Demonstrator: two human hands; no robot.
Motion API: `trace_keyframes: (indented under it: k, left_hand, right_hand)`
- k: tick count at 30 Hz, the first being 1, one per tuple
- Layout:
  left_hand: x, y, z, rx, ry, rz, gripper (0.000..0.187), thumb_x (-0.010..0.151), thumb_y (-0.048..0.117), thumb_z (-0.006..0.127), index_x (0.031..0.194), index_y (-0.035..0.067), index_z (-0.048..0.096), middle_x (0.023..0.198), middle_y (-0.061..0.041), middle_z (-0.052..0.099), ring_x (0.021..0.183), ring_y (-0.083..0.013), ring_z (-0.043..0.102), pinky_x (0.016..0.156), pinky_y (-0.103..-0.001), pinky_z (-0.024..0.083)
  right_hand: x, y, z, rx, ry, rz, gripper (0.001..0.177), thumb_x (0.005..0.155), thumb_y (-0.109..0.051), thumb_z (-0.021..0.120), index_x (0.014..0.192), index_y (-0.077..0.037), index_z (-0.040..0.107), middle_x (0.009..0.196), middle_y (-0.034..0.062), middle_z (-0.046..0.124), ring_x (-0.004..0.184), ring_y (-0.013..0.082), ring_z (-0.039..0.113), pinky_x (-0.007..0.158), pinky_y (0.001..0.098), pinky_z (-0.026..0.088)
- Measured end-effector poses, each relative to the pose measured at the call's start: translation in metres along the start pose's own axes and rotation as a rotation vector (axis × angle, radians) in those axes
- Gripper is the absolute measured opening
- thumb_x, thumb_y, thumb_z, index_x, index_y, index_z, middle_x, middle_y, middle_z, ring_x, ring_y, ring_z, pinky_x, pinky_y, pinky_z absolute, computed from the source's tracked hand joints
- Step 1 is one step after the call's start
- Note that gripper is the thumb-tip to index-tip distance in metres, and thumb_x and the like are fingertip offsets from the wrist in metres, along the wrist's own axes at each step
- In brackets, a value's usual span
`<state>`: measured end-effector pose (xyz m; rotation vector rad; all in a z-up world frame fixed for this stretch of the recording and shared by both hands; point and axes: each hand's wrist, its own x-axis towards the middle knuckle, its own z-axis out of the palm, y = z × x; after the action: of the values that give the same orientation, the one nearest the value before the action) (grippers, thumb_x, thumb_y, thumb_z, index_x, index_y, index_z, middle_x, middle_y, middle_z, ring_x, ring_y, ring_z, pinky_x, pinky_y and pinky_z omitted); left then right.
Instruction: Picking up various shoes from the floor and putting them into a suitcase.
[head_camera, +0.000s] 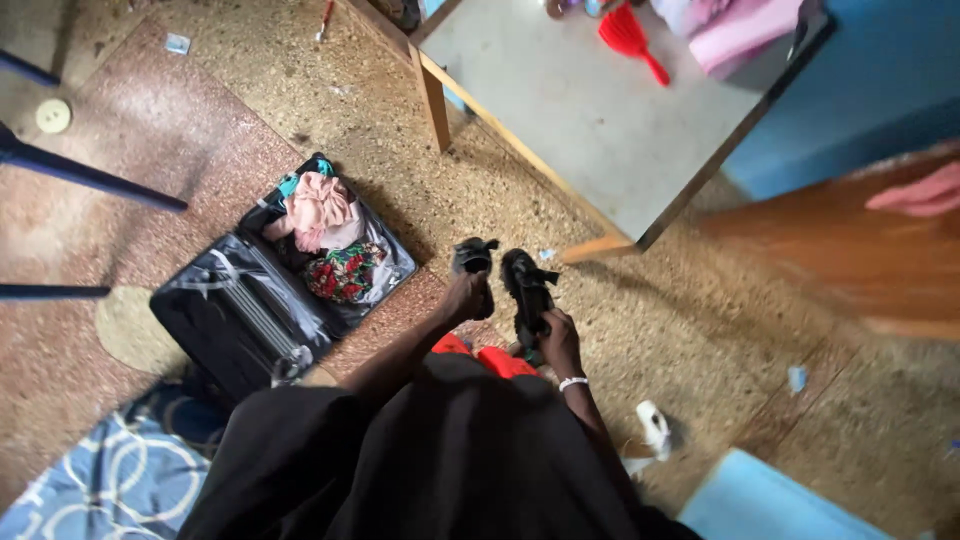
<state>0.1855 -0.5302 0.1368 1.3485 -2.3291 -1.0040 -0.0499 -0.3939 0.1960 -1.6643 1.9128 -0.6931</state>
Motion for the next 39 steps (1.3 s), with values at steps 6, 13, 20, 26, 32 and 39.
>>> trace_keyframes:
  k: [6, 13, 20, 26, 32, 39]
  left_hand:
    - [0.031, 0.004, 0.027, -0.037, 0.116, -0.034, 0.014, 0.083, 0.003, 0.059, 0.097, 0.002, 0.061, 0.075, -0.026, 0.065, 0.075, -0.0460, 0.067, 0.064, -0.055, 0.051]
    - [0.085, 0.026, 0.063, -0.052, -0.029, 0.099, 0.005, 0.080, 0.005, 0.061, 0.083, 0.002, 0.063, 0.073, -0.025, 0.065, 0.071, -0.0470, 0.065, 0.060, -0.057, 0.049]
    - [0.125, 0.068, 0.148, -0.096, -0.402, 0.459, 0.007, 0.071, 0.005, 0.065, 0.078, 0.003, 0.063, 0.077, -0.021, 0.065, 0.077, -0.0431, 0.065, 0.066, -0.052, 0.050]
    - [0.152, 0.153, 0.205, -0.105, -0.653, 0.525, 0.013, 0.067, 0.005, 0.066, 0.079, 0.005, 0.063, 0.083, -0.018, 0.065, 0.078, -0.0386, 0.064, 0.068, -0.048, 0.051]
    - [0.203, 0.195, 0.352, -0.496, -0.416, 0.384, 0.005, 0.079, 0.007, 0.058, 0.079, 0.006, 0.053, 0.075, -0.009, 0.048, 0.073, -0.0280, 0.049, 0.067, -0.044, 0.043]
    - [0.237, 0.244, 0.395, -0.215, -0.139, 0.228, 0.010, 0.093, 0.009, 0.057, 0.096, 0.005, 0.065, 0.092, -0.019, 0.066, 0.084, -0.0412, 0.063, 0.068, -0.051, 0.051]
  right_hand:
    - [0.045, 0.045, -0.031, 0.007, -0.079, -0.167, 0.031, 0.071, 0.005, 0.071, 0.102, 0.000, 0.071, 0.104, 0.0189, 0.069, 0.102, 0.0426, 0.063, 0.088, 0.0473, 0.052]
    - [0.043, 0.091, -0.059, 0.033, -0.096, -0.036, 0.032, 0.075, 0.002, 0.071, 0.107, -0.001, 0.073, 0.109, 0.0233, 0.070, 0.101, 0.0455, 0.065, 0.088, 0.0492, 0.054]
    - [-0.011, 0.169, -0.059, -0.054, -0.005, 0.462, 0.028, 0.075, -0.001, 0.068, 0.103, 0.000, 0.073, 0.108, 0.0230, 0.072, 0.107, 0.0427, 0.067, 0.093, 0.0492, 0.055]
    - [-0.048, 0.260, -0.082, -0.029, 0.192, 0.500, 0.048, 0.066, -0.009, 0.084, 0.111, -0.002, 0.070, 0.114, 0.0215, 0.069, 0.109, 0.0422, 0.065, 0.094, 0.0485, 0.054]
    - [-0.064, 0.370, -0.133, 0.035, 0.259, 0.479, 0.043, 0.067, -0.010, 0.084, 0.108, -0.003, 0.070, 0.108, 0.0213, 0.071, 0.106, 0.0416, 0.066, 0.092, 0.0479, 0.054]
    - [-0.056, 0.456, -0.189, 0.072, 0.151, 0.417, 0.043, 0.074, -0.013, 0.082, 0.115, -0.003, 0.072, 0.111, 0.0210, 0.073, 0.106, 0.0385, 0.069, 0.095, 0.0451, 0.056]
